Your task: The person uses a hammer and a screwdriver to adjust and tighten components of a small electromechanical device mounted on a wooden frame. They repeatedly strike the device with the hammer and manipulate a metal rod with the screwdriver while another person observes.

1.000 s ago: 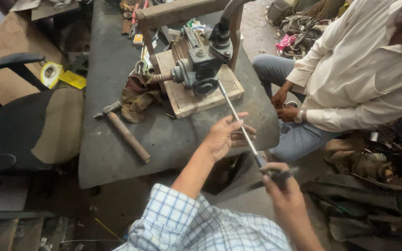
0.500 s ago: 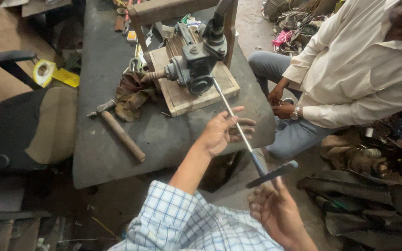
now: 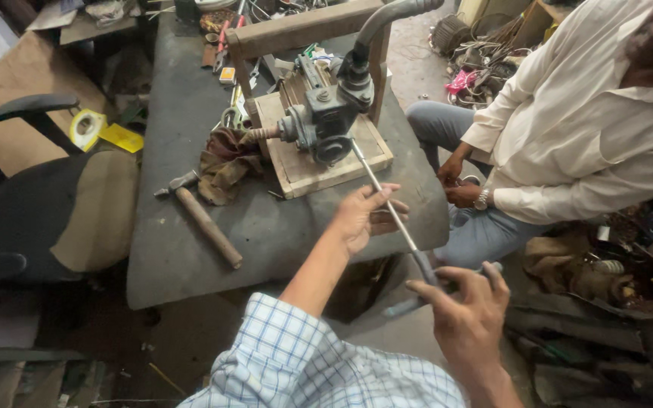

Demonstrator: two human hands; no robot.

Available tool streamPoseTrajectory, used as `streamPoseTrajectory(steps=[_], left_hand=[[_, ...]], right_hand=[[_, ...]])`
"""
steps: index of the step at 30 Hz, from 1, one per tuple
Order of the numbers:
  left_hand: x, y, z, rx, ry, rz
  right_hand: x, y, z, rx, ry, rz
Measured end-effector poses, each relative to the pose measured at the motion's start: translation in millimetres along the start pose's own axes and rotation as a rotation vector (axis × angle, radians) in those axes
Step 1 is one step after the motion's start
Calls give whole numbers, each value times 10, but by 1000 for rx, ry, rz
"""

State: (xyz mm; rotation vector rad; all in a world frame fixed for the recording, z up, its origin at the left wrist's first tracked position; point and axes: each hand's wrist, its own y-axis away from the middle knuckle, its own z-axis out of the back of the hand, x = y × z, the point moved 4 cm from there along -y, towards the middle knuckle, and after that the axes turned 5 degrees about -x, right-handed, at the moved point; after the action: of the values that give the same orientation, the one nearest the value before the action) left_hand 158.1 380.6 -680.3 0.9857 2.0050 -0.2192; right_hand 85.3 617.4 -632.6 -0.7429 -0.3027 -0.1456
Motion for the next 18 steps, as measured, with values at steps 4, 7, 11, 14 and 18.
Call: streamPoseTrajectory(steps=[4,7,11,14,18], left_hand=[[-6,7,53,-36,-35,24],[14,4,81,-25,3,5],[34,-40,72,-18,-4,-8],[34,-42,40,-19,21,-22],[7,23,4,-3,43,-39]], right_hand=[[72,112,176,-223,-271,-59],[-77,246,114,-375,-718,-447],[-331,444,-259,-332,-1400,-1254],[-363,442,-431,-248,-1569,-1467],[-240,290,-473,-81,-1594,-1393]])
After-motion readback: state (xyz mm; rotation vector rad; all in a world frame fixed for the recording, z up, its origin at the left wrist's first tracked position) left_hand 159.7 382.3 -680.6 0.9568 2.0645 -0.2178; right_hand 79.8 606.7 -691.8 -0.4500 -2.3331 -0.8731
